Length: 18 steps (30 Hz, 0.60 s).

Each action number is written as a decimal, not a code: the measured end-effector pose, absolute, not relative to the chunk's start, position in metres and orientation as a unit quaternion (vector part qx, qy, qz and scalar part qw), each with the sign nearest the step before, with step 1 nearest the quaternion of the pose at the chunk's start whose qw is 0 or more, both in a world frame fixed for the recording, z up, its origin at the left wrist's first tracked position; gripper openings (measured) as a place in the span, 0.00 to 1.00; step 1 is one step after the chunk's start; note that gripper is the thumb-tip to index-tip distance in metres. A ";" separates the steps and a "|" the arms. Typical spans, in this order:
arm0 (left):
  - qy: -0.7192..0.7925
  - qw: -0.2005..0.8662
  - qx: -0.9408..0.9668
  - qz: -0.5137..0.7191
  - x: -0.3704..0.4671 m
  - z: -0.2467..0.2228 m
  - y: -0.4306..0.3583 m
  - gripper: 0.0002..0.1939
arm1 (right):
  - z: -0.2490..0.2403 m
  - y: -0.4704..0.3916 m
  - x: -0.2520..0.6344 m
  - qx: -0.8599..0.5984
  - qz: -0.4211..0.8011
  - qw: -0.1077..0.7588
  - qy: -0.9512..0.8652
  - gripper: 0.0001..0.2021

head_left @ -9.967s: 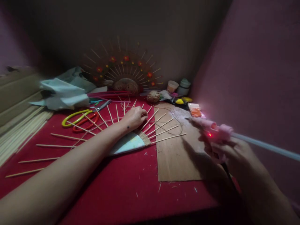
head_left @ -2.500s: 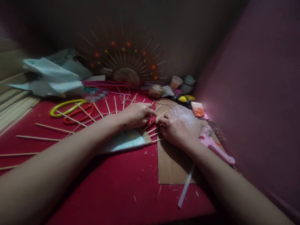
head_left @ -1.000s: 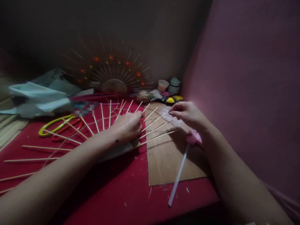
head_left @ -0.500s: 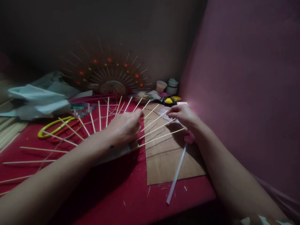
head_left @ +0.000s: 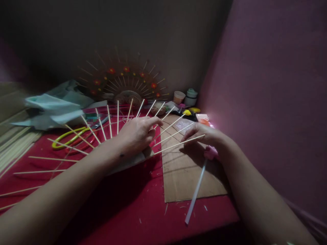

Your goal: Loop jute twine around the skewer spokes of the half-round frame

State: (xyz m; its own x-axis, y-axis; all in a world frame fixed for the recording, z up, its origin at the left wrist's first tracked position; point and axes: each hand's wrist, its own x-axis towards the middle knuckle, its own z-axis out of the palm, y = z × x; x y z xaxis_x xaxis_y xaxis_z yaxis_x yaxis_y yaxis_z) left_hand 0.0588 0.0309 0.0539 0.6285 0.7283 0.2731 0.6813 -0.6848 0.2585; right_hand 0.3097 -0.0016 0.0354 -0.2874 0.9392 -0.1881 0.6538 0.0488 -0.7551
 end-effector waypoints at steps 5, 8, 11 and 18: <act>0.364 0.041 0.910 0.196 0.056 0.052 0.036 0.16 | 0.040 -0.006 0.307 -0.568 0.426 0.176 -0.682 0.03; 0.374 0.035 0.908 0.188 0.057 0.052 0.035 0.16 | 0.045 -0.007 0.315 -0.610 0.372 0.233 -0.660 0.04; 0.387 0.034 0.906 0.169 0.058 0.051 0.034 0.15 | 0.051 -0.018 0.323 -0.653 0.301 0.299 -0.628 0.09; 0.390 0.034 0.906 0.162 0.058 0.043 0.039 0.15 | 0.024 -0.108 0.341 -0.765 0.015 0.210 -0.609 0.19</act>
